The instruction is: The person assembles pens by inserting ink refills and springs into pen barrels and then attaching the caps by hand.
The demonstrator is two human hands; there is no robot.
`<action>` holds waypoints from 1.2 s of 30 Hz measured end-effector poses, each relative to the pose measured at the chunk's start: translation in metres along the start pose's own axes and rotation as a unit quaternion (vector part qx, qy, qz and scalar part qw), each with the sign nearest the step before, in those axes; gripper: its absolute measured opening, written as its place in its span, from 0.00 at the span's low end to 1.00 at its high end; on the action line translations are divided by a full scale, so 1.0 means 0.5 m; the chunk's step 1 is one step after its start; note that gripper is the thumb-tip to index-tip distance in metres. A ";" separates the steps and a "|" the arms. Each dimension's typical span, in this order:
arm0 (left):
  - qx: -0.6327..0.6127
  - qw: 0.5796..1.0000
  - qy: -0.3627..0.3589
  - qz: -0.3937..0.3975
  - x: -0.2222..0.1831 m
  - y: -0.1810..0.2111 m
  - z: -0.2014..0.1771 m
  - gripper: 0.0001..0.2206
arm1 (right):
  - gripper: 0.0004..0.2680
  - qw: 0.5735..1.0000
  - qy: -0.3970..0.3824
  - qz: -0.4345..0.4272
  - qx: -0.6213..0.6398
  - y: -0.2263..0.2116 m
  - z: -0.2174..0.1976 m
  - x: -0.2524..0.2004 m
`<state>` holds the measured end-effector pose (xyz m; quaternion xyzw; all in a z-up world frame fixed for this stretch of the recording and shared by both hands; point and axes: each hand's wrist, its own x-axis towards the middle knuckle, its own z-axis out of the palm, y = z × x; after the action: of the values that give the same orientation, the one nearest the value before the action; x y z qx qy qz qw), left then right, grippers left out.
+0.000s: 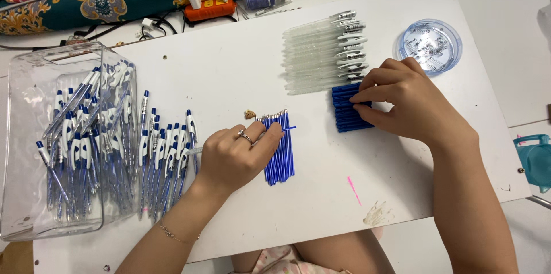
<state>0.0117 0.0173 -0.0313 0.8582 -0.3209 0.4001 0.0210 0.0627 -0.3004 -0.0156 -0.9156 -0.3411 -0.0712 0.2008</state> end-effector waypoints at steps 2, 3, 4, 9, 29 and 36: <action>-0.006 1.000 0.005 0.002 -0.002 0.001 0.002 0.12 | 0.03 1.000 0.007 0.003 0.006 -0.003 -0.002 0.002; -0.011 1.000 0.010 0.004 -0.003 0.001 0.003 0.12 | 0.04 1.000 0.014 0.005 0.012 -0.005 -0.004 0.003; -0.011 1.000 0.009 0.004 -0.002 0.002 0.000 0.12 | 0.04 1.000 0.014 0.005 0.012 -0.012 -0.001 0.007; -0.047 0.997 -0.033 0.050 -0.006 0.010 -0.009 0.07 | 0.15 0.981 0.050 -0.125 0.142 -0.072 0.033 0.025; 0.009 1.000 0.007 -0.003 0.002 -0.023 -0.011 0.04 | 0.04 0.836 0.327 0.041 0.439 -0.026 0.064 -0.034; 0.122 0.992 -0.008 -0.025 -0.006 -0.033 0.006 0.03 | 0.08 0.930 0.239 -0.089 0.264 -0.075 0.073 -0.053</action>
<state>0.0220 0.0311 -0.0316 0.8652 -0.2484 0.4288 -0.0761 0.0180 -0.2754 -0.0438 -0.7512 -0.3695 -0.2130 0.5038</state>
